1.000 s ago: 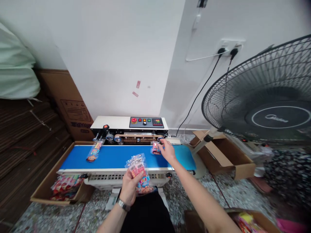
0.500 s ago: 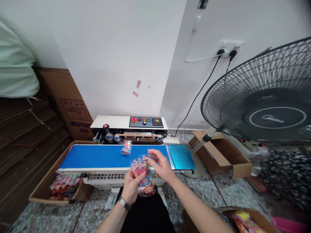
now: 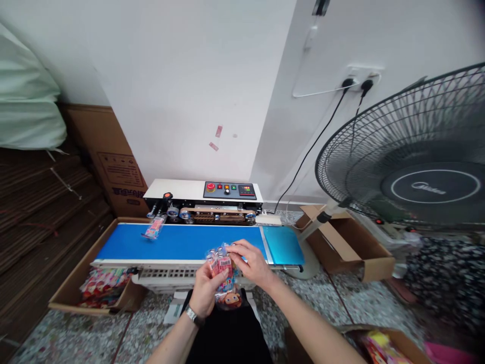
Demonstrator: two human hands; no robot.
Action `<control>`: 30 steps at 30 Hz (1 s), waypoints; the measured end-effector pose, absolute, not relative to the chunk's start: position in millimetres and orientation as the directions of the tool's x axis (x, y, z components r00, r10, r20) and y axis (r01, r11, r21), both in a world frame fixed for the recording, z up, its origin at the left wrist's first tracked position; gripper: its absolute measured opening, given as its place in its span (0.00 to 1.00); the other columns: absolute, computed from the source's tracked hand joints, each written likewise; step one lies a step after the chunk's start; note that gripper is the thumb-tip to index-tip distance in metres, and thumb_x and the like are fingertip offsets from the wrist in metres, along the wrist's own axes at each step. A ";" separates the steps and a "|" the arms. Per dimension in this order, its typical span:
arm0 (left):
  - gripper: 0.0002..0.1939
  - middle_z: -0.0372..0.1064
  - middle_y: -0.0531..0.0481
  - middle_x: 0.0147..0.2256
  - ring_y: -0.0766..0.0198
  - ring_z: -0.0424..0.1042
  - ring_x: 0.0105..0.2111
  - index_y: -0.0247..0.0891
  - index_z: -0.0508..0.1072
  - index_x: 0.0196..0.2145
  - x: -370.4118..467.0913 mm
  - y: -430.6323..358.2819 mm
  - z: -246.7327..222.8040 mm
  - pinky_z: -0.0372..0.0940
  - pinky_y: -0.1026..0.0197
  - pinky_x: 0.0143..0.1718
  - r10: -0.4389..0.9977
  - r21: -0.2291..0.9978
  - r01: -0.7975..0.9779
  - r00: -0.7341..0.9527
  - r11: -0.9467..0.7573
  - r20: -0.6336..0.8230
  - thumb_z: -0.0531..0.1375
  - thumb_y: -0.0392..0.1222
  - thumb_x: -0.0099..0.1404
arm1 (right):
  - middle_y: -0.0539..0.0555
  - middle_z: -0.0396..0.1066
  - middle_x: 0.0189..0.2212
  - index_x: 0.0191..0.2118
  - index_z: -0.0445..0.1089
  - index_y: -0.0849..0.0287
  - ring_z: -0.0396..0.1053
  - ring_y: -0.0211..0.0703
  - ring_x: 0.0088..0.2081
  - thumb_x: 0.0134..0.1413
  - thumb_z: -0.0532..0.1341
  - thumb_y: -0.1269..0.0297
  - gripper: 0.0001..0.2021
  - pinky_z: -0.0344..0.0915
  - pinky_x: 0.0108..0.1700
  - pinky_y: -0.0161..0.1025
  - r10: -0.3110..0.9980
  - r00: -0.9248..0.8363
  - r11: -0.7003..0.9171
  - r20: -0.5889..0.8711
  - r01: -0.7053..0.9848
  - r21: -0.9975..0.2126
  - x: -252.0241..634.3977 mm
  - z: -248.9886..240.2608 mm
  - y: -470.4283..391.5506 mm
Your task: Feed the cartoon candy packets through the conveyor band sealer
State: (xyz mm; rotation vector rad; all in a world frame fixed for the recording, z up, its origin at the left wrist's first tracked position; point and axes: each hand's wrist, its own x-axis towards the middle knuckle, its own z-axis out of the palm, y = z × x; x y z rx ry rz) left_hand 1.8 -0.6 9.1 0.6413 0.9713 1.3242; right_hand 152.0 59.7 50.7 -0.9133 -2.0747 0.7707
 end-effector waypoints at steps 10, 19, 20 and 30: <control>0.17 0.75 0.45 0.33 0.59 0.73 0.33 0.34 0.72 0.37 8.6 5.1 14.6 0.66 0.57 0.38 0.955 0.769 -0.614 -0.080 0.179 -0.287 0.66 0.37 0.47 | 0.51 0.67 0.29 0.35 0.65 0.59 0.65 0.39 0.33 0.54 0.54 0.55 0.12 0.63 0.35 0.34 0.990 -0.112 0.093 0.081 0.099 -0.991 141.6 1.8 50.7; 0.14 0.75 0.49 0.28 0.64 0.73 0.26 0.35 0.71 0.32 -0.4 -0.8 0.0 0.66 0.62 0.31 0.912 0.753 -0.609 -0.116 0.248 -0.393 0.67 0.38 0.46 | 0.53 0.70 0.27 0.33 0.67 0.59 0.67 0.43 0.30 0.52 0.51 0.57 0.13 0.59 0.30 0.34 0.931 0.362 -0.233 0.047 0.689 -0.687 228.1 -20.2 137.7; 0.14 0.75 0.49 0.28 0.64 0.72 0.26 0.35 0.71 0.32 -0.5 -1.0 -0.4 0.66 0.62 0.31 0.911 0.755 -0.606 -0.114 0.252 -0.396 0.67 0.38 0.46 | 0.54 0.71 0.28 0.34 0.67 0.60 0.68 0.44 0.31 0.52 0.51 0.58 0.12 0.59 0.31 0.35 0.921 0.387 -0.262 0.043 0.698 -0.667 232.2 -22.3 144.8; 0.17 0.75 0.48 0.27 0.63 0.72 0.25 0.34 0.71 0.32 2.6 6.8 4.3 0.66 0.61 0.31 0.910 0.786 -0.572 -0.155 0.235 -0.385 0.68 0.39 0.43 | 0.58 0.69 0.41 0.48 0.64 0.58 0.66 0.47 0.43 0.48 0.57 0.65 0.18 0.61 0.42 0.39 0.978 0.200 -0.117 0.059 0.759 -0.641 185.5 -14.2 144.4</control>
